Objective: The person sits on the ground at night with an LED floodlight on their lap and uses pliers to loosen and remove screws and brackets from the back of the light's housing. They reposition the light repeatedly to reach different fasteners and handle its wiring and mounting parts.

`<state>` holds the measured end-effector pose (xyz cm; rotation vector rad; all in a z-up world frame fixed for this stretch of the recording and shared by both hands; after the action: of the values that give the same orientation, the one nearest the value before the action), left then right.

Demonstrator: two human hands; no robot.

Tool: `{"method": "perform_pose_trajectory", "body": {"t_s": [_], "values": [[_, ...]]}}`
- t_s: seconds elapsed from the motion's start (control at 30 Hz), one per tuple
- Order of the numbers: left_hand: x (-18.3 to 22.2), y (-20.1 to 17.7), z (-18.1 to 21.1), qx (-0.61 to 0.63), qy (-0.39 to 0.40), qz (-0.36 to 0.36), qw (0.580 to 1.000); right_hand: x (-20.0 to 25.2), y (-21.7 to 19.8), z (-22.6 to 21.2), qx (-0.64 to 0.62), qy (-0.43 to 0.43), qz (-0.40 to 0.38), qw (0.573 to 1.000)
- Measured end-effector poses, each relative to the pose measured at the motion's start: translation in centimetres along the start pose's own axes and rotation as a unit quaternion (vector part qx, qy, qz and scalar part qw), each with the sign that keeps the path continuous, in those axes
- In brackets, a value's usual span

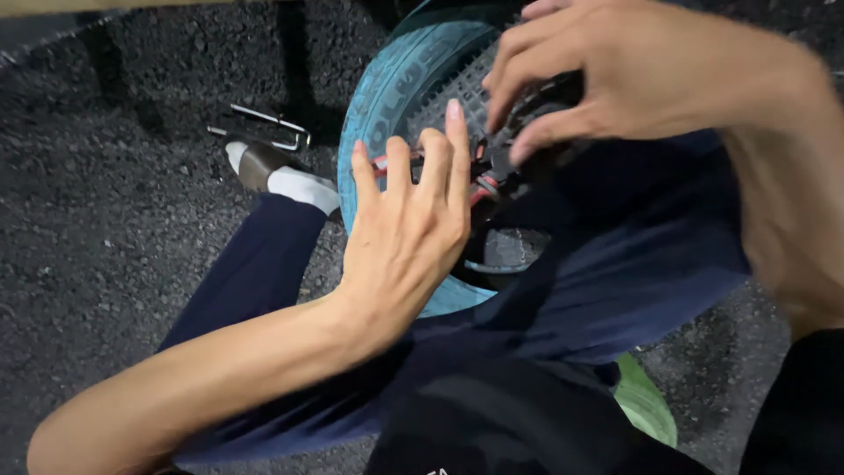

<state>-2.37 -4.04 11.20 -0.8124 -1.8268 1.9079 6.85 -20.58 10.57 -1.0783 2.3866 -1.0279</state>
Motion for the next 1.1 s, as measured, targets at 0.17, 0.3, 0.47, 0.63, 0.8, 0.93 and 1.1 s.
{"method": "perform_pose_trajectory", "body": {"t_s": [0.17,0.3,0.47,0.63,0.8,0.93,1.1], "values": [[0.2,0.2,0.0,0.020,0.006,-0.004,1.000,0.9,1.0,1.0,0.002,-0.044,-0.031,0.999],[0.6,0.6,-0.3,-0.002,0.021,-0.012,1.000,1.3,1.0,1.2,0.006,-0.060,-0.054,0.997],[0.7,1.1,-1.4,0.052,-0.001,0.007,0.999,2.1,0.0,0.2,0.010,-0.043,-0.055,0.998],[0.2,1.3,-2.6,0.076,0.020,0.009,0.997,2.3,-0.3,-0.5,0.034,-0.060,-0.001,0.998],[-0.3,1.3,-3.2,0.144,0.043,0.043,0.988,1.9,-0.5,-1.0,0.056,-0.055,0.003,0.997],[-0.3,1.8,-4.0,0.151,0.041,0.021,0.987,1.4,-0.6,-1.8,0.055,-0.060,0.029,0.996],[-0.3,1.1,-3.9,0.132,0.039,0.066,0.988,1.1,-0.5,-1.8,0.092,-0.060,0.057,0.992]]}}
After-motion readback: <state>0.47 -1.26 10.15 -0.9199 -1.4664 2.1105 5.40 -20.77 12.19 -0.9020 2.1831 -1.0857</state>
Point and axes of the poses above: each hand's wrist, its own x-axis away from the middle knuckle, its own y-axis out of the palm, z = x × y, the point moved 5 cm from there along -x, towards the middle knuckle, and after that the axes turned 10 degrees about z, right-handed, at the moved point
